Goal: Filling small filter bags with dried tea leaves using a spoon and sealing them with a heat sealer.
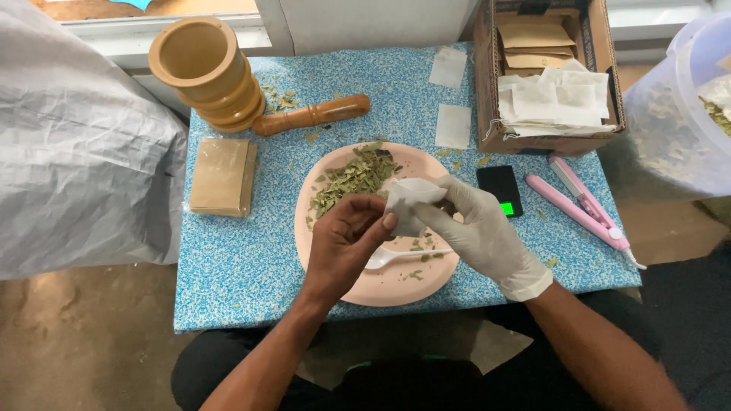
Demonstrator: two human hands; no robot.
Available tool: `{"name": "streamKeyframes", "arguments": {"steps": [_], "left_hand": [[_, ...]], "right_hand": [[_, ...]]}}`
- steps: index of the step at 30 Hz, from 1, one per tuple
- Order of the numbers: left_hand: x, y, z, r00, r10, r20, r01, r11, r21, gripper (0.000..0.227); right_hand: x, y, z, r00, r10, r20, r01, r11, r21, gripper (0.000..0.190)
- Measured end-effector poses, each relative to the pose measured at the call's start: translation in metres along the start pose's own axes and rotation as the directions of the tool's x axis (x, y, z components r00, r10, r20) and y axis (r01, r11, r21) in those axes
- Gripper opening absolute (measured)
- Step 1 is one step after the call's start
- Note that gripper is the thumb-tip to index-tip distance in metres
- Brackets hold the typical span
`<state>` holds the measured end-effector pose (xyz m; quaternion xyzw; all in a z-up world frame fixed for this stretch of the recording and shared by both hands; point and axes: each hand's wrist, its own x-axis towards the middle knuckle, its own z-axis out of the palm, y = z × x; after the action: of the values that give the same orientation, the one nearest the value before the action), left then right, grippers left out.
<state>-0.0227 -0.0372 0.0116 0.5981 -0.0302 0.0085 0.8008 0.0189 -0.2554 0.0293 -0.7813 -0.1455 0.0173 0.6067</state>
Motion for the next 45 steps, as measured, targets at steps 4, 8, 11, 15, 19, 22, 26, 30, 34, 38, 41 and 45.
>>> {"name": "streamKeyframes", "arguments": {"steps": [4,8,11,15,19,22,26,30,34,38,41,45], "left_hand": [[0.000,0.014,0.005,0.999,0.024,0.025,-0.024,1.000,0.003,0.041],[0.005,-0.004,-0.002,0.999,0.046,-0.006,-0.046,0.999,0.018,0.029],[0.004,-0.001,-0.007,0.999,0.038,-0.036,-0.039,0.999,-0.006,0.030],[0.005,0.010,-0.015,0.999,0.032,-0.034,-0.026,0.987,0.160,0.030],[0.006,0.013,-0.018,0.990,0.055,-0.126,-0.018,0.961,0.276,0.035],[0.008,0.010,-0.021,0.985,0.062,-0.163,-0.010,0.954,0.301,0.027],[0.007,0.009,-0.021,0.985,0.068,-0.160,-0.021,0.959,0.282,0.036],[0.007,0.018,-0.018,0.992,0.028,-0.123,0.003,0.971,0.237,0.038],[0.009,0.015,-0.022,0.995,0.006,-0.104,0.017,0.975,0.220,0.042],[0.007,0.015,-0.021,0.997,-0.050,-0.055,0.059,0.985,0.164,0.052],[0.007,0.010,-0.021,0.999,-0.034,-0.005,0.034,0.990,0.138,0.053],[0.004,0.017,-0.018,0.997,-0.025,0.071,0.013,0.986,0.166,0.049]], "right_hand": [[0.001,-0.015,0.003,1.000,-0.010,0.003,0.010,1.000,-0.019,0.001],[0.004,-0.026,-0.010,0.996,0.082,0.040,-0.080,0.995,-0.058,0.030],[0.010,-0.059,-0.035,0.985,0.174,0.012,-0.171,0.975,-0.142,0.042],[-0.005,-0.034,-0.109,0.979,0.187,-0.081,-0.188,0.676,-0.712,0.057],[-0.021,0.006,-0.170,0.945,0.239,-0.223,-0.303,0.384,-0.872,0.062],[-0.033,0.041,-0.196,0.898,0.360,-0.252,-0.347,0.230,-0.909,0.063],[-0.039,0.065,-0.190,0.897,0.370,-0.241,-0.330,0.199,-0.923,0.059],[-0.039,0.076,-0.191,0.904,0.362,-0.228,-0.312,0.195,-0.930,0.069],[-0.041,0.064,-0.197,0.916,0.363,-0.171,-0.297,0.327,-0.897,0.070],[-0.035,-0.033,-0.155,0.850,0.507,-0.146,-0.443,0.536,-0.718,0.060],[-0.019,-0.085,-0.122,0.787,0.615,-0.053,-0.434,0.490,-0.756,0.058],[0.001,-0.118,-0.080,0.787,0.592,0.173,-0.228,0.540,-0.810,0.046]]}}
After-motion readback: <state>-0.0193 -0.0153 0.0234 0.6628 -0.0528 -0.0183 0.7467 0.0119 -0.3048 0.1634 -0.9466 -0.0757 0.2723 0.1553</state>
